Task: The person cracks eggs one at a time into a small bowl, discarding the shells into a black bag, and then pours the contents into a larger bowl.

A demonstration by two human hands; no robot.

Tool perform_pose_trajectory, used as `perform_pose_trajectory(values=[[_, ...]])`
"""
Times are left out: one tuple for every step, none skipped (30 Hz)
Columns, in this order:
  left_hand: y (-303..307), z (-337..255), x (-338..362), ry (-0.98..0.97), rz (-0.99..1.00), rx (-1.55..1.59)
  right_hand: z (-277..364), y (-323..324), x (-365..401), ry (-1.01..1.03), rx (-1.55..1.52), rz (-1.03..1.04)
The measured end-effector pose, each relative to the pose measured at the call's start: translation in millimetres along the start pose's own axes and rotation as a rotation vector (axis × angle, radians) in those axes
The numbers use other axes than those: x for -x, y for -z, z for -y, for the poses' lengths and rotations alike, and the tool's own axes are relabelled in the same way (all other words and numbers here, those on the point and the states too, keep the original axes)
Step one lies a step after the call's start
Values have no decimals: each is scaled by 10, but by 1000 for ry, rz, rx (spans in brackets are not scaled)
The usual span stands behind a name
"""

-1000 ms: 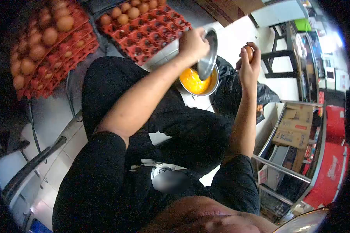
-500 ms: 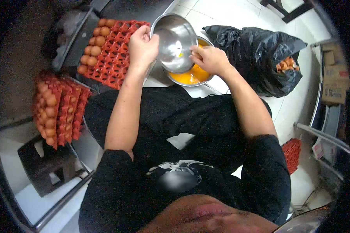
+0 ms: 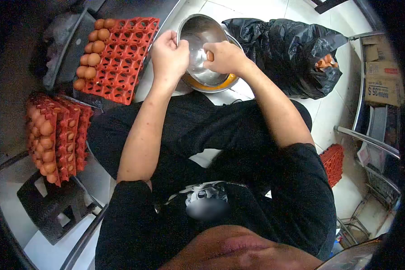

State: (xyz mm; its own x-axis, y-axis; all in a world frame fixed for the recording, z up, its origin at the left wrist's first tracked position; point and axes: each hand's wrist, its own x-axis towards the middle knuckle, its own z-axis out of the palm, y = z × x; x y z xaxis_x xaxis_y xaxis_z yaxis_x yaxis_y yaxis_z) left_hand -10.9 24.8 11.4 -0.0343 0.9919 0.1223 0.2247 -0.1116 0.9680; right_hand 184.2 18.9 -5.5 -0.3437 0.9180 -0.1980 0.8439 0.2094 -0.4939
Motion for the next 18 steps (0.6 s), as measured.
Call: perform_pose_trajectory(values=[[-3, 25, 10, -31, 20, -49, -40, -40, -15, -1, 12, 10], [-5, 50, 30, -23, 12, -36, -105, -104, -27, 55, -33, -37], [-11, 19, 43, -16, 19, -94, -119, -105, -29, 111, -79, -85], [-21, 4, 61, -9, 25, -151, -142, -89, -39, 113, -66, -75], [-43, 9, 78, -4, 16, -139, -166, -70, -50, 93, -91, -9], [-68, 16, 86, -30, 9, -117, -174, -43, -59, 73, -115, 56], [-86, 25, 92, -57, 1, -96, -216, -64, -61, 76, -104, 66], [-94, 38, 92, -51, -9, -87, -277, -121, -55, 128, -114, -1], [-102, 40, 88, -40, -6, -113, -224, -94, -31, 180, -124, -69], [-108, 41, 91, -31, -2, -139, -191, -32, -22, 184, -115, -62], [-112, 40, 101, -28, -11, -132, -166, 52, -12, 48, -267, 80], [-111, 4, 111, -19, -15, -146, -95, 136, 5, -93, -418, 221], [-107, -17, 123, -10, -19, -160, -85, 171, 18, -91, -413, 226], [-102, -20, 131, -8, -23, -159, -94, 208, 36, -148, -577, 278], [-96, -24, 133, -2, -23, -175, -88, 240, 44, -206, -742, 329], [-91, -28, 135, 5, -21, -193, -44, 253, 48, -294, -776, 300], [-94, -14, 134, 4, -23, -193, -79, 220, 22, -292, -776, 300], [-101, -4, 137, -3, -50, -196, -99, 187, -8, -272, -817, 260]])
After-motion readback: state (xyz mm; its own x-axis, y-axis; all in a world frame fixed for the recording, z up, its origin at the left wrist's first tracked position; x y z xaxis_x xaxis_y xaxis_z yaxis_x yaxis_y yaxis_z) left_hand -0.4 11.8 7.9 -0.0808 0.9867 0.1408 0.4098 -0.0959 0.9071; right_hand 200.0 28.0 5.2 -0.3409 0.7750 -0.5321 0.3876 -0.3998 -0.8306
